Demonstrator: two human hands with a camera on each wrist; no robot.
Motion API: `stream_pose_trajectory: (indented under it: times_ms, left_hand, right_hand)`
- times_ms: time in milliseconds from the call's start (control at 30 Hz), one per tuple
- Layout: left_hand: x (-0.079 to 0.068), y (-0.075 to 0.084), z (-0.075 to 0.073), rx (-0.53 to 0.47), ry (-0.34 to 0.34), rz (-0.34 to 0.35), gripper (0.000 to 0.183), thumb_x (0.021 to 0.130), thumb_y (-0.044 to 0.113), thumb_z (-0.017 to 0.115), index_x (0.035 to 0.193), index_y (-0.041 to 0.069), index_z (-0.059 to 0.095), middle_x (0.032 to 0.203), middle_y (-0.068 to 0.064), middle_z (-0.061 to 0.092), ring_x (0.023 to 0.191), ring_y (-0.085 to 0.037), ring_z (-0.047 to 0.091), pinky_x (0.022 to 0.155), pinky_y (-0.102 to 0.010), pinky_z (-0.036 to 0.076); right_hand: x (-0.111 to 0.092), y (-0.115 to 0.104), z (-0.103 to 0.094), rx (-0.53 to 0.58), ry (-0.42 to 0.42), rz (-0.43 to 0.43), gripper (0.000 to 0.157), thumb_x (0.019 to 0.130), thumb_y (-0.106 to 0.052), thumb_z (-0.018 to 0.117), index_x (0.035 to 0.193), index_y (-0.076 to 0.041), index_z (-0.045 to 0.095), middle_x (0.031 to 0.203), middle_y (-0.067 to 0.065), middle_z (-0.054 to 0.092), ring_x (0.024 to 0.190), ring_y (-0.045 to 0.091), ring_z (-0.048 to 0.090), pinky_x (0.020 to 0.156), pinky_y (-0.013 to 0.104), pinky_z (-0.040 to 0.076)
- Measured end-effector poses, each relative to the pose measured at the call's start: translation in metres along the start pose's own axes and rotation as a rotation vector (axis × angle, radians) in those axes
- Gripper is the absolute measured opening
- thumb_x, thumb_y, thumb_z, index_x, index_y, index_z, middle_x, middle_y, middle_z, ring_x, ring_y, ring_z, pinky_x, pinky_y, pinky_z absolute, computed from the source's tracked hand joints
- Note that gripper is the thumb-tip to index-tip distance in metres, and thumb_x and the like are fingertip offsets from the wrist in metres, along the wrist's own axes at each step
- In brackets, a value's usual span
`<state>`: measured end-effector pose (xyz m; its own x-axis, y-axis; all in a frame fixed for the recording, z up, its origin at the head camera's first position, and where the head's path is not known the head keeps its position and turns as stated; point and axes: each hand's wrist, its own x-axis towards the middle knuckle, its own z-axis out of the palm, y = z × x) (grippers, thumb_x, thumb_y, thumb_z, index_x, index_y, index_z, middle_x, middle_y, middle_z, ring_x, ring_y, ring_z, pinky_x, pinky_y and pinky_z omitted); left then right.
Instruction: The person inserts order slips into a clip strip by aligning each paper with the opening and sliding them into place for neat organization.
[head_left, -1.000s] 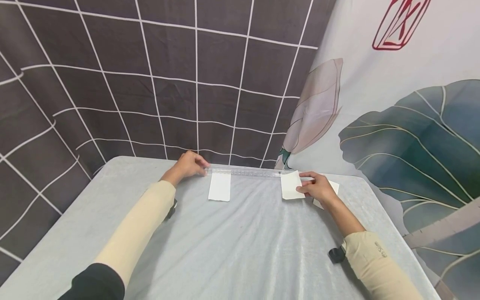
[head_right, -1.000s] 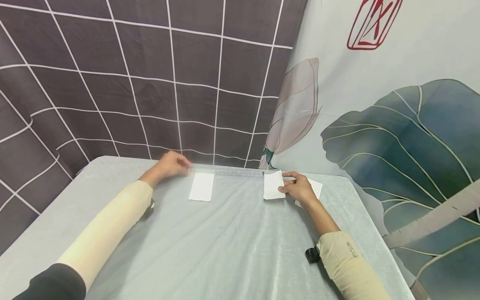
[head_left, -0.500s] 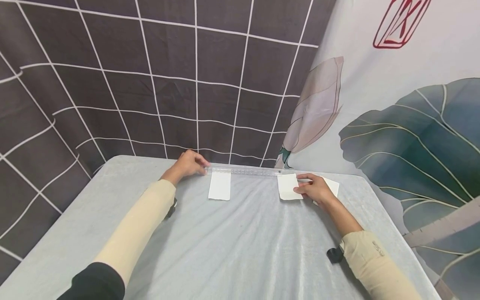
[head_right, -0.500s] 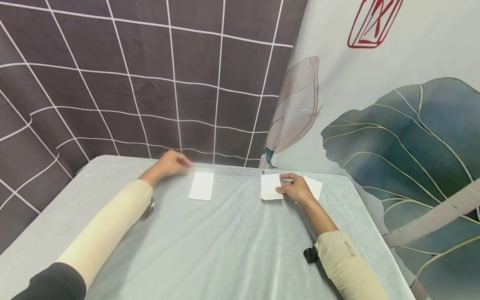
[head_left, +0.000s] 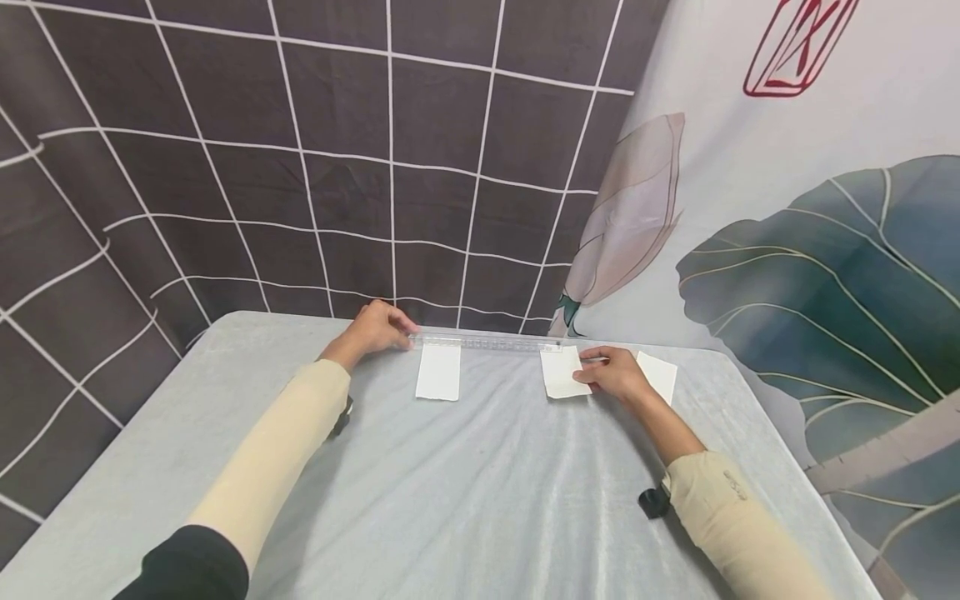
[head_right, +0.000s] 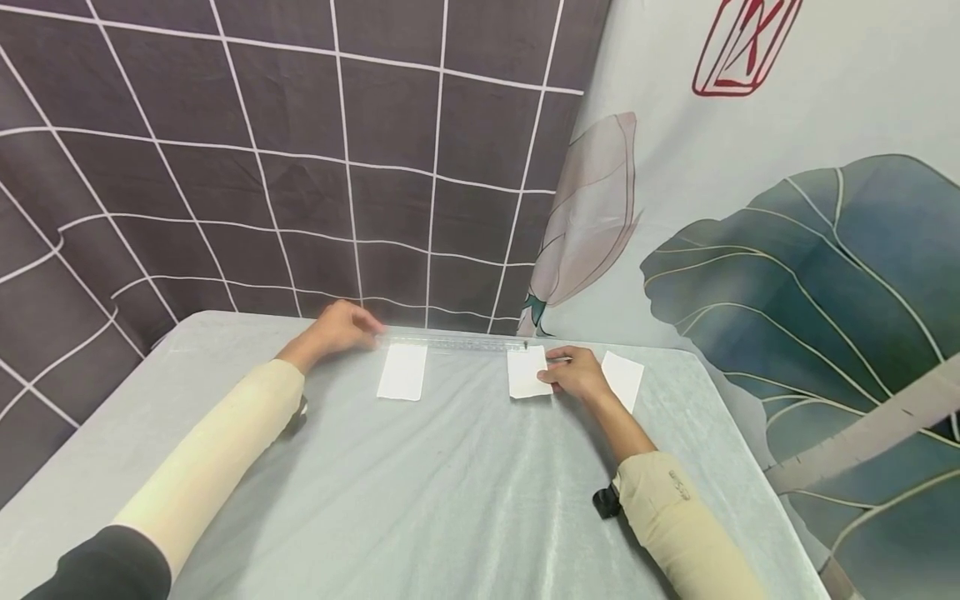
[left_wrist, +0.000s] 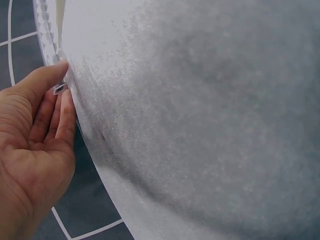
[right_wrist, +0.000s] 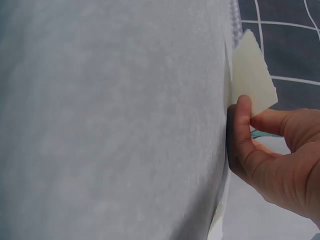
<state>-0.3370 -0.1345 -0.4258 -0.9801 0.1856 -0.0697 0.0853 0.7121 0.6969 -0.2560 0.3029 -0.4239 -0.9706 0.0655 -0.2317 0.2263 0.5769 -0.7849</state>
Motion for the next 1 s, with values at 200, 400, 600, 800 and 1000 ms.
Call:
stream_pose_trajectory:
  times_ms: [200, 400, 600, 800, 1000]
  left_hand:
    - [0.000, -0.003, -0.001, 0.001, 0.000, -0.004, 0.031, 0.085, 0.004, 0.094, 0.115, 0.009, 0.089, 0.125, -0.015, 0.085, 0.119, -0.031, 0.074, 0.109, -0.046, 0.058]
    - [0.000, -0.003, -0.003, -0.004, 0.000, 0.001, 0.031, 0.085, 0.005, 0.094, 0.114, 0.010, 0.089, 0.123, -0.014, 0.085, 0.117, -0.029, 0.074, 0.108, -0.045, 0.058]
    - [0.002, -0.003, -0.002, -0.007, -0.002, 0.000, 0.031, 0.084, 0.004, 0.094, 0.114, 0.009, 0.089, 0.122, -0.013, 0.086, 0.114, -0.027, 0.074, 0.104, -0.040, 0.058]
    - [0.001, -0.002, -0.002, -0.009, -0.007, 0.009, 0.030, 0.085, 0.005, 0.094, 0.114, 0.008, 0.089, 0.122, -0.013, 0.086, 0.114, -0.026, 0.074, 0.102, -0.039, 0.058]
    - [0.002, -0.002, -0.001, -0.017, -0.004, -0.022, 0.032, 0.085, 0.003, 0.093, 0.116, 0.008, 0.088, 0.126, -0.014, 0.084, 0.117, -0.028, 0.073, 0.108, -0.045, 0.059]
  right_hand:
    - [0.003, -0.005, 0.006, -0.004, -0.013, -0.008, 0.051, 0.102, -0.010, 0.080, 0.146, 0.010, 0.065, 0.142, 0.031, 0.074, 0.081, 0.005, 0.067, 0.072, 0.019, 0.056]
    - [0.006, -0.011, 0.013, 0.018, -0.023, -0.029, 0.049, 0.101, -0.007, 0.080, 0.144, 0.012, 0.066, 0.139, 0.031, 0.075, 0.080, 0.004, 0.067, 0.071, 0.018, 0.057]
    - [0.009, -0.015, 0.021, 0.006, -0.026, -0.030, 0.048, 0.102, -0.008, 0.080, 0.144, 0.010, 0.067, 0.141, 0.030, 0.075, 0.081, 0.004, 0.069, 0.072, 0.018, 0.057]
    - [0.010, -0.019, 0.028, 0.039, -0.040, -0.038, 0.048, 0.101, -0.007, 0.080, 0.144, 0.011, 0.067, 0.139, 0.030, 0.076, 0.080, 0.004, 0.071, 0.073, 0.019, 0.060]
    - [0.009, -0.024, 0.033, 0.071, -0.066, -0.041, 0.048, 0.101, -0.005, 0.079, 0.143, 0.013, 0.066, 0.139, 0.031, 0.076, 0.083, 0.005, 0.072, 0.076, 0.021, 0.062]
